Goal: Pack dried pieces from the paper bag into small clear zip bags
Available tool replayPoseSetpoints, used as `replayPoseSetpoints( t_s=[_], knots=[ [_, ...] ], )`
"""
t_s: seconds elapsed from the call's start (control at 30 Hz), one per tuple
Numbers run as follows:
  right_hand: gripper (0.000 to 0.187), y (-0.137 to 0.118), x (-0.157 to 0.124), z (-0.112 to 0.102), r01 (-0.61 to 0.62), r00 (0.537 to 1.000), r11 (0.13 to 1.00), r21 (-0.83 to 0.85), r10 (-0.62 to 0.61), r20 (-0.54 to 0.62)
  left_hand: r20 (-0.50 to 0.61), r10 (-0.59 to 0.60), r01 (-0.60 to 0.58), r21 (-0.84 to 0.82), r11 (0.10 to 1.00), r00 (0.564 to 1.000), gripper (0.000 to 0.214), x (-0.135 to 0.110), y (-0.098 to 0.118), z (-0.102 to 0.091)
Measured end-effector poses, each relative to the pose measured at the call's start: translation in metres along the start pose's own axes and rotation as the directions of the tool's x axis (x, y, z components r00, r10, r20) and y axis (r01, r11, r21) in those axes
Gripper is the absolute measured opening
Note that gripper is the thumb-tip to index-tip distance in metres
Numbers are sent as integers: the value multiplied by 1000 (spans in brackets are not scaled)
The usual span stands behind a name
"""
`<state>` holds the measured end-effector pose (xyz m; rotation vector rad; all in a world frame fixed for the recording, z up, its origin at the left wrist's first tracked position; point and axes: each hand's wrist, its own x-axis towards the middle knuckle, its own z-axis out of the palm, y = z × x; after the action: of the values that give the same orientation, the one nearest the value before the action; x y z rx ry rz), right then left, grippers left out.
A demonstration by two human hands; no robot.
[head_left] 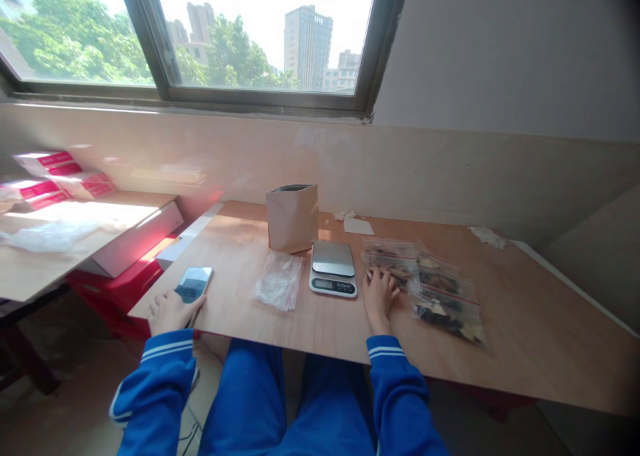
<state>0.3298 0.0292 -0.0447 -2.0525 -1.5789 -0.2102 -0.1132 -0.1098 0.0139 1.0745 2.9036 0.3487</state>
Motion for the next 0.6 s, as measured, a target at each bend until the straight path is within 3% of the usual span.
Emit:
replayPoseSetpoints(
  t_s=[0.47,0.6],
  knots=[
    [21,12,-5,5,-98,992,971,219,114,-60,61,93,-98,68,993,994,82,-29,-5,-5],
    [22,13,-6,6,-107,992,968,227,120,-46,13,75,-76,118,990,997,79,-31,3,-3]
  ],
)
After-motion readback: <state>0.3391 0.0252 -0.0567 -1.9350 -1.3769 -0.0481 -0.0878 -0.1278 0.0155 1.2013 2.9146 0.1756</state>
